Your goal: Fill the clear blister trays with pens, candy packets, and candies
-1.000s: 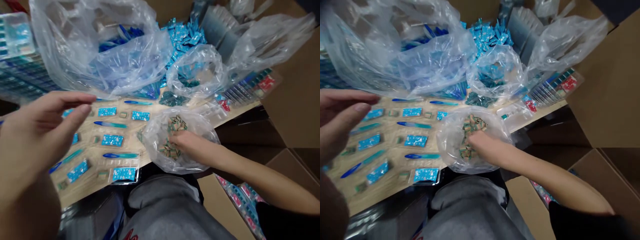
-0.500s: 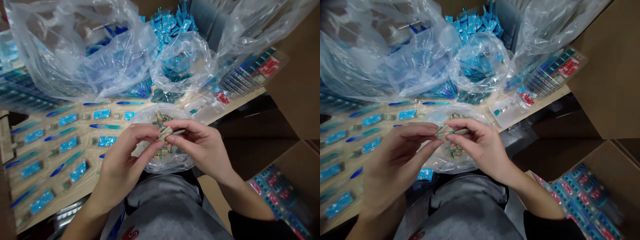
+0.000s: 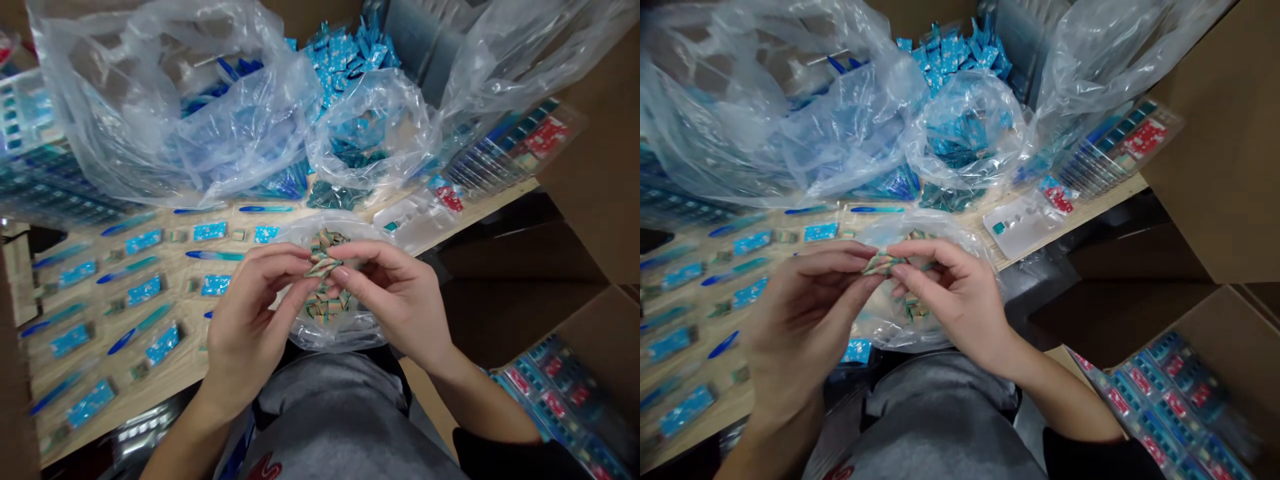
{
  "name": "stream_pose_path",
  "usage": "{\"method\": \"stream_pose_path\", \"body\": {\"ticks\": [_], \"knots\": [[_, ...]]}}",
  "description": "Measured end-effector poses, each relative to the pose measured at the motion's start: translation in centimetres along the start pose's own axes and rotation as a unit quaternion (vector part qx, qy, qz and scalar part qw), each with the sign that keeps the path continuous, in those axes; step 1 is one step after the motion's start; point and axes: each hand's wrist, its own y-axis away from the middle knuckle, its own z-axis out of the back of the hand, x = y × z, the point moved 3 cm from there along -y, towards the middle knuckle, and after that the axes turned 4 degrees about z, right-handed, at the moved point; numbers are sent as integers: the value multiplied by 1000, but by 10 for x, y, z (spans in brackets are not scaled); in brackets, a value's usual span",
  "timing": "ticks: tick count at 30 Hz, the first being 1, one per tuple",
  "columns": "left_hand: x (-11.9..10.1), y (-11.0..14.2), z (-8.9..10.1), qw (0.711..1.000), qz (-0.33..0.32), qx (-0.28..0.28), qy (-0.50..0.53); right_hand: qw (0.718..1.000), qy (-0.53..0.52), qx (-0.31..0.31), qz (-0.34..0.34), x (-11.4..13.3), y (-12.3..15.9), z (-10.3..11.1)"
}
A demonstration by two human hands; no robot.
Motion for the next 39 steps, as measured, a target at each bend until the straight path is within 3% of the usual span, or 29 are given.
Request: {"method": "stream_pose_path", "body": {"ticks": [3,9,16,21,24,30,39], "knots": [[2,3,0,999,-25,-34,-16,999,29,13,35,0,1,-2],[3,1,1,995,-66,-40,-59,977,159,26,140,3,3,-2],[0,-2,1,998,48,-17,40,996,82,-33,18,3,1,-2],[0,-2,-2,998,24,-52,15,989,130,14,68,13,2,-2],[6,-1,1,996,43,-82,16,986,145,60,52,13,4,-1],[12,1,4,986,106,-46,118,997,62,-21,40,3,5,-4],[1,-2,-3,994,59,-45,74,995,78,-20,50,8,0,-9]]}}
